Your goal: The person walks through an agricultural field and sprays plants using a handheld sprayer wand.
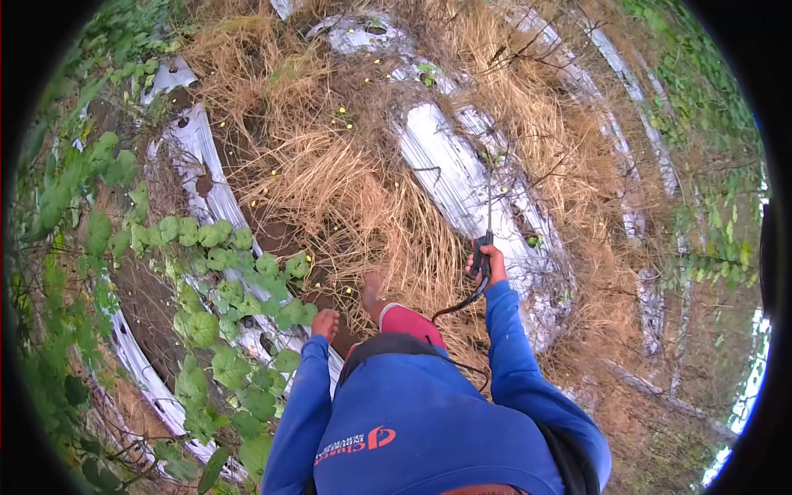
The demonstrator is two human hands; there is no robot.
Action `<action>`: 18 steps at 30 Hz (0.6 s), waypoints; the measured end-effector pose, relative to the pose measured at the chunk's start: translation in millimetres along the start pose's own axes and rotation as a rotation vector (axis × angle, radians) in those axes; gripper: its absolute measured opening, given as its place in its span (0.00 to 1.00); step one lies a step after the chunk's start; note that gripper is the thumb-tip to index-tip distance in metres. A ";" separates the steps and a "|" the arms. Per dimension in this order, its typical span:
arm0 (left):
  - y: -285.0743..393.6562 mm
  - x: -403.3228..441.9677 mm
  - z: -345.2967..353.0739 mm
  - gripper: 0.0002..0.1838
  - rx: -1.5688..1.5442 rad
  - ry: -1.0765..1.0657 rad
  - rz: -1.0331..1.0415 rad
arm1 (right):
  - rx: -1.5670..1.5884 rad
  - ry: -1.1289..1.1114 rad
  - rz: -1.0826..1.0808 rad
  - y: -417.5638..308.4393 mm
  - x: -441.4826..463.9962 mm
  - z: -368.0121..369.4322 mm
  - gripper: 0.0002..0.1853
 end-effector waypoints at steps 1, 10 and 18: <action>5.9 6.1 -2.9 0.11 0.001 0.001 -0.001 | -0.003 0.009 -0.008 -0.5 1.3 3.6 0.19; 70.3 44.2 -42.7 0.10 0.106 0.033 0.029 | -0.038 0.144 -0.033 -6.6 14.5 25.9 0.21; 119.2 30.5 -69.8 0.10 0.258 0.093 0.150 | 0.099 0.028 0.035 5.2 50.3 16.6 0.19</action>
Point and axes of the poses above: each hand's wrist, its own x-axis towards the middle knuckle, its own z-axis out of the palm, y = z × x, the point moved 5 cm from there along x, towards the middle knuckle, and after that the axes turned 9 degrees about -y, right-handed, at the moved point
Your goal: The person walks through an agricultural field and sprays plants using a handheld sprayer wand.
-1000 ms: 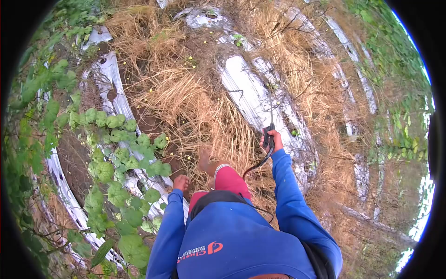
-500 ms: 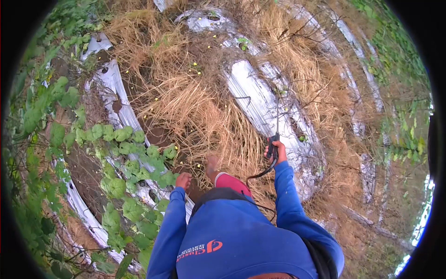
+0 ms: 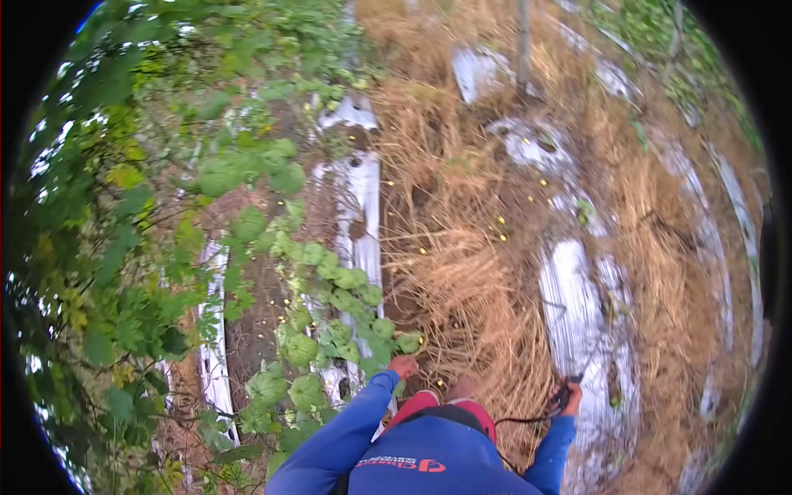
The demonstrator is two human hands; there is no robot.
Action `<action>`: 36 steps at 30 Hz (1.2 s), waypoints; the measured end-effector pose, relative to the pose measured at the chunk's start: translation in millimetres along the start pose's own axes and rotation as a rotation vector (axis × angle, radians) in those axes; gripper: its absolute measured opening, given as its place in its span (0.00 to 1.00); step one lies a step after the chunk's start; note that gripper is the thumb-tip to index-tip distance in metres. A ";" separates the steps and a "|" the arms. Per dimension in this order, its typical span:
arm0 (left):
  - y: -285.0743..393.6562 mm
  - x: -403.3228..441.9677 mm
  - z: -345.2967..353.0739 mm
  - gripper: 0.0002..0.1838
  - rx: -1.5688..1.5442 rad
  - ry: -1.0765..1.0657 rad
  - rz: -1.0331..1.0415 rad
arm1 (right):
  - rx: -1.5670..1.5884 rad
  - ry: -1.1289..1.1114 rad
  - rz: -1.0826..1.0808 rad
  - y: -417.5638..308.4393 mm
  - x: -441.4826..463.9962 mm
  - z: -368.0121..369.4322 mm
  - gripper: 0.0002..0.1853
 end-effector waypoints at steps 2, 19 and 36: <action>5.2 -4.1 -5.1 0.10 -0.012 0.041 -0.021 | 0.046 -0.061 0.019 2.6 6.4 0.0 0.18; 46.4 -11.6 -43.4 0.15 0.225 0.169 -0.137 | 0.101 -0.005 -0.125 2.3 -3.5 34.1 0.15; 64.1 174.5 -28.8 0.16 0.827 -0.236 0.533 | 0.014 0.102 -0.034 15.4 -60.1 141.8 0.21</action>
Point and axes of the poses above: each hand's wrist, its own x-axis towards the middle knuckle, its own z-axis out of the palm, y = z × x, the point moved 5 cm from there along x, towards the middle knuckle, and after that the axes turned 9 degrees about -y, right-handed, at the moved point
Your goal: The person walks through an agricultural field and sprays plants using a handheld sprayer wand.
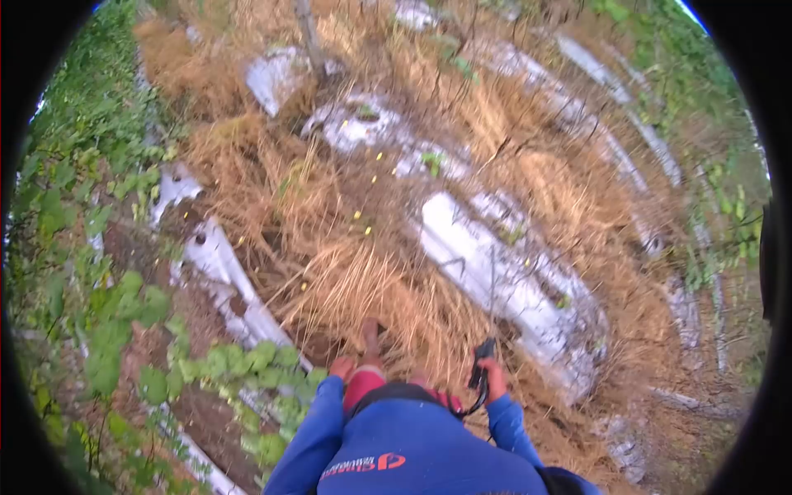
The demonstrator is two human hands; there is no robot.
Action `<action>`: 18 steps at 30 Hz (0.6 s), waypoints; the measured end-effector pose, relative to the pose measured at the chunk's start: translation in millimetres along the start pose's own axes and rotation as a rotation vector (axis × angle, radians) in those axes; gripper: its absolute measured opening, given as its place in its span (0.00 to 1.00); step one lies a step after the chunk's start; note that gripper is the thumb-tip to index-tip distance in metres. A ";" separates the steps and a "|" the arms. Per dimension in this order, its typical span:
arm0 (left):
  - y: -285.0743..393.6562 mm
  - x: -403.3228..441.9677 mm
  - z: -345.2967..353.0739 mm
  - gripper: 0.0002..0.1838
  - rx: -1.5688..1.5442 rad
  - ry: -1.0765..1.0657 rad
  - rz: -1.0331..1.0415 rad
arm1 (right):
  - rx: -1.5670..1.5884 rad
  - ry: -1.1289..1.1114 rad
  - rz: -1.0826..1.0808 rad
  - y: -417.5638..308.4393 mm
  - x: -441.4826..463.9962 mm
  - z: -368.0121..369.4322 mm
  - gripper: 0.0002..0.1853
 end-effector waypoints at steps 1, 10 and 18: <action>-29.6 13.7 9.0 0.18 -0.443 0.086 -0.138 | -0.007 0.001 0.027 -4.8 -2.2 8.4 0.21; 22.7 77.0 -66.9 0.07 -0.943 -0.185 -0.666 | 0.126 0.247 -0.036 -20.2 14.2 -13.1 0.17; -15.0 123.3 -84.3 0.05 -0.992 -0.154 -0.594 | -0.247 0.113 0.157 -44.7 -53.3 42.1 0.14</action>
Point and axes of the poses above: each hand's wrist, its own x-axis towards the middle knuckle, its own z-axis out of the palm, y = z × x, the point moved 5 cm from there along x, towards the middle knuckle, and after that the axes turned 9 degrees about -y, right-handed, at the moved point
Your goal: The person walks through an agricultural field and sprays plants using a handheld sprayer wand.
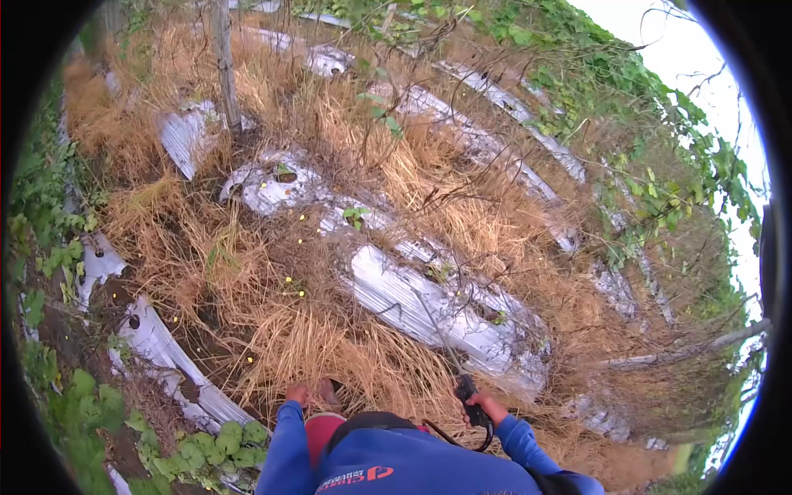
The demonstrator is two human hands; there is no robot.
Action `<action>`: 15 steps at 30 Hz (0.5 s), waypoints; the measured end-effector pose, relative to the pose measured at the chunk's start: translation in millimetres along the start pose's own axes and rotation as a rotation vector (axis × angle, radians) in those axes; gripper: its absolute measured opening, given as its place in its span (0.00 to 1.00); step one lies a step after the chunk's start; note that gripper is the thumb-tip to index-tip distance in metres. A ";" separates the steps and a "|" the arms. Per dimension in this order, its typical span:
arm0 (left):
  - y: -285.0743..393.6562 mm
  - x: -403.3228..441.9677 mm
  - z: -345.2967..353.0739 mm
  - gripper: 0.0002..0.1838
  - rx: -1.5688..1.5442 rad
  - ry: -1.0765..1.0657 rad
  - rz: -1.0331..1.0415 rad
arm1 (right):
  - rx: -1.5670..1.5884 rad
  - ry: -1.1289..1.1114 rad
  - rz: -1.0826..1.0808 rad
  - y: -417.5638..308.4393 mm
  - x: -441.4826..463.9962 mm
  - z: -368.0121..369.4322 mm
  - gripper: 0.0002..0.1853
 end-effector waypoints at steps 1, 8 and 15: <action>-2.1 -6.4 -1.4 0.08 0.021 -0.004 0.049 | 0.011 -0.090 0.008 -3.3 -2.3 10.5 0.14; -18.5 -11.2 6.0 0.06 0.023 -0.162 -0.059 | -0.154 -0.133 -0.139 -64.2 88.0 81.3 0.14; -25.1 -9.4 -15.4 0.12 0.038 -0.074 0.101 | -0.091 -0.110 -0.095 -111.9 191.2 127.1 0.16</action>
Point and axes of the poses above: each hand's wrist, its own x-axis towards the middle knuckle, its own z-axis out of the palm, y = z × x, the point moved 5 cm from there along x, towards the middle knuckle, and after that the axes turned 9 degrees about -y, right-handed, at the moved point
